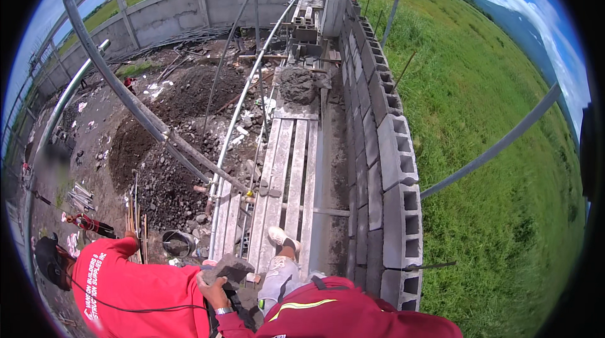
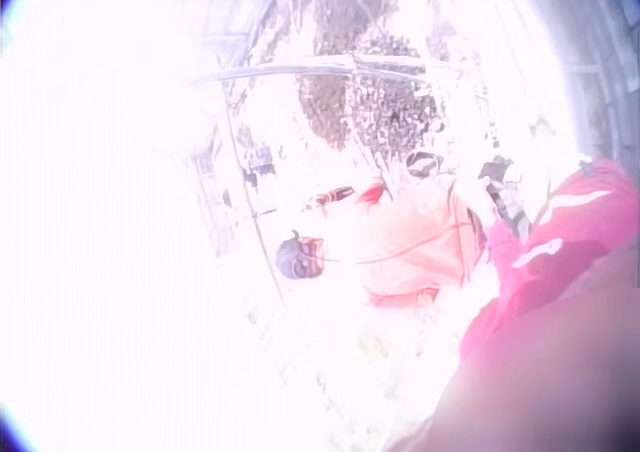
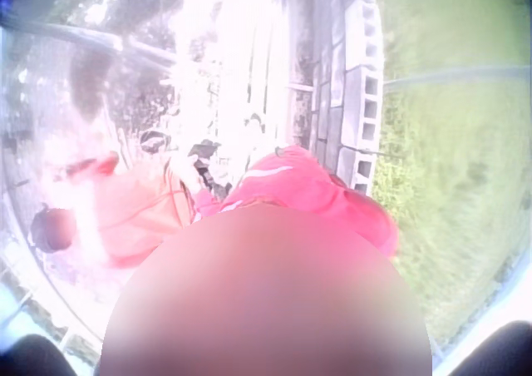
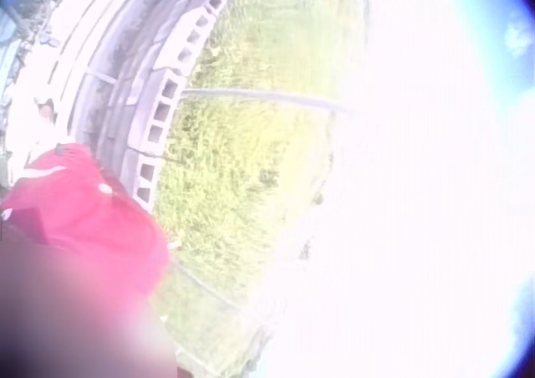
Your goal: The person scoops mortar from a pile with a trowel and applies it to the top of a cinder block wall. They then pick up a cinder block, place it on the mortar bed, and tap it into position. The person repeats this process, adding mortar and placing additional blocks to extend the wall.
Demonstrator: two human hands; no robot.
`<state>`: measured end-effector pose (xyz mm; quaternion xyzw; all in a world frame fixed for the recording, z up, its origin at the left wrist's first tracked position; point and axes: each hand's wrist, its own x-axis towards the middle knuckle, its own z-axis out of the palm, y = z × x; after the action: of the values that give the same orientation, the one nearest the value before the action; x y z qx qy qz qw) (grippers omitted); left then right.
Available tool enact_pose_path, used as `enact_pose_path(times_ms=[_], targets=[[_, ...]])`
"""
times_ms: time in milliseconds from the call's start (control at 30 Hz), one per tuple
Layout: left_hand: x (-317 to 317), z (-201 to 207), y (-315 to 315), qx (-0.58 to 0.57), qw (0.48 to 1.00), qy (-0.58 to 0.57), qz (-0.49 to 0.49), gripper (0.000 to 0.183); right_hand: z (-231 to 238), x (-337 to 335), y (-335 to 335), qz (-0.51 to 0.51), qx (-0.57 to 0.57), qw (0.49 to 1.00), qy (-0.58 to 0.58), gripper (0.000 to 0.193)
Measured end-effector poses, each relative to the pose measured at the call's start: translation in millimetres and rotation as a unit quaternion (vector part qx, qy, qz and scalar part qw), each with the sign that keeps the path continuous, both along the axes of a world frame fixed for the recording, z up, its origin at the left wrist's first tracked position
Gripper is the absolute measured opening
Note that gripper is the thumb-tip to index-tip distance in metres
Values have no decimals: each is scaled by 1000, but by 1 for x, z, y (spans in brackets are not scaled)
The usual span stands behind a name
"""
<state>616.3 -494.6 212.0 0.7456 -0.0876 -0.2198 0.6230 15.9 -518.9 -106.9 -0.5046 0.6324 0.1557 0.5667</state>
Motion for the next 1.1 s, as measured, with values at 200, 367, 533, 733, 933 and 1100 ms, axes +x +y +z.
enact_pose_path(times_ms=[200,367,533,733,933,1100], targets=[[19,-54,-28,64,997,23,32,59,11,31,-122,-145,27,989,4,29],[27,-49,-83,108,991,-53,56,56,68,91,-289,-245,-24,968,-52,30],[47,-23,-189,150,977,-146,-46,54,93,123,-370,-364,-108,913,-150,32],[52,13,-340,100,966,-186,-151,54,76,129,-360,-400,10,914,-64,29],[56,-4,-506,76,966,-98,-225,55,35,129,-368,-387,149,910,-13,14],[34,-14,-679,4,967,85,-242,57,7,133,-506,-446,159,881,-16,11]])
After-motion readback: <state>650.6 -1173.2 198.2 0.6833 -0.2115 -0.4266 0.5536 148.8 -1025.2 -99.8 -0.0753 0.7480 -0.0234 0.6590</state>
